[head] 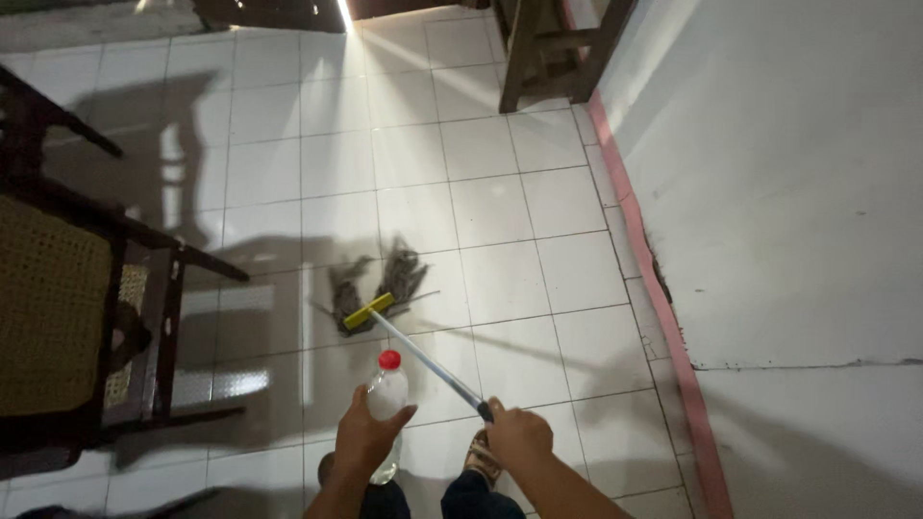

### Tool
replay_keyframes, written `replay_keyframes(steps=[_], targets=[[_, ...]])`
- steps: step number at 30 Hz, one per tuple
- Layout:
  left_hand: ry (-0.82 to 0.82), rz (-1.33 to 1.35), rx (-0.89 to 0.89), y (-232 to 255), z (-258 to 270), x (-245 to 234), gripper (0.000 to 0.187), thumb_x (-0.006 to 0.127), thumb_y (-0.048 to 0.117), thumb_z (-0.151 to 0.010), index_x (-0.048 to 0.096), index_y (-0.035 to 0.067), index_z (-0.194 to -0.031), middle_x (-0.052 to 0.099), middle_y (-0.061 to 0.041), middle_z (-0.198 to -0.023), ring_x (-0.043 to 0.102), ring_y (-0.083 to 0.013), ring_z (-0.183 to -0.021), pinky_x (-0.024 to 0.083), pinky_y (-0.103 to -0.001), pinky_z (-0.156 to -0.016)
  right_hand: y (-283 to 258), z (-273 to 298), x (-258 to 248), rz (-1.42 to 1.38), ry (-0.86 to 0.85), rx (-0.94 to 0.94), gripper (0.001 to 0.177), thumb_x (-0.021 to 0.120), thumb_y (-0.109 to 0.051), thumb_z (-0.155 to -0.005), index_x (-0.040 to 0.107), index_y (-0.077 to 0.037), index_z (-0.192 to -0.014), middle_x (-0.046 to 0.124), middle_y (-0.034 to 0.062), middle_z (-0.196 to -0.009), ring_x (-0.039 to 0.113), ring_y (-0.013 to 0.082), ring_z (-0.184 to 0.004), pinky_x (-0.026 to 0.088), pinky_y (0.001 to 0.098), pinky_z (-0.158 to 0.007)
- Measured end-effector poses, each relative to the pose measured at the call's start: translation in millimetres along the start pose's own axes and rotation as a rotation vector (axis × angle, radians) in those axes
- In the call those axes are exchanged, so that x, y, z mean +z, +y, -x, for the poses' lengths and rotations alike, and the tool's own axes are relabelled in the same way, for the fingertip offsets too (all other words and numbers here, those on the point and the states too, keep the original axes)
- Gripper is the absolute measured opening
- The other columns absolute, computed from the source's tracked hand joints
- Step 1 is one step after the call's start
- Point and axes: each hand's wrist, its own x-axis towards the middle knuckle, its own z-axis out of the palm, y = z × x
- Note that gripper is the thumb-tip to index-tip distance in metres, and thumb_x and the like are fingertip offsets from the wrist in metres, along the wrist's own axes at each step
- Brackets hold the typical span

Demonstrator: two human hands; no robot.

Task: The person mops a tiled floor using a string mop while holding a plastic bottle in the other hand. They move the mop back and forth across the floor, cleaning around wooden chairs and along the base of the walls.

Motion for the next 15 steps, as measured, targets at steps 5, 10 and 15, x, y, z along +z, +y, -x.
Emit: replay_keyframes(steps=[5,10,15], targets=[[0.026,0.063,0.014,17.3,-1.0,-3.0,0.078,0.086,0.049,-0.07,0.057,0.006,-0.127,0.074,-0.021,-0.117,0.073,-0.035,-0.111,0.057,-0.044,-0.096,51.3,-31.6,-31.7,-0.065,0.18,0.083,0.041,0.058,-0.041,-0.097,0.06,-0.034,-0.138,0.073,0.0046,-0.099,0.07,0.0255,-0.094,0.055,0.0455,-0.079],[-0.004,0.074,-0.072,28.4,1.7,-7.7,0.085,0.088,0.048,-0.071,0.051,0.006,-0.134,0.071,-0.022,-0.118,0.074,-0.0348,-0.107,0.058,-0.044,-0.095,170.6,-25.8,-57.8,-0.055,0.158,0.222,0.053,0.058,-0.045,-0.095,0.053,-0.03,-0.146,0.076,0.0127,-0.105,0.075,0.0305,-0.099,0.057,0.0483,-0.087],[-0.011,0.096,-0.125,14.2,11.3,-14.3,0.078,0.085,0.048,-0.072,0.054,0.008,-0.132,0.074,-0.019,-0.116,0.076,-0.0322,-0.105,0.06,-0.044,-0.093,235.6,-22.3,-79.5,-0.15,0.065,0.39,0.053,0.055,-0.044,-0.099,0.049,-0.022,-0.147,0.076,0.0139,-0.1,0.074,0.0296,-0.092,0.058,0.0471,-0.08]])
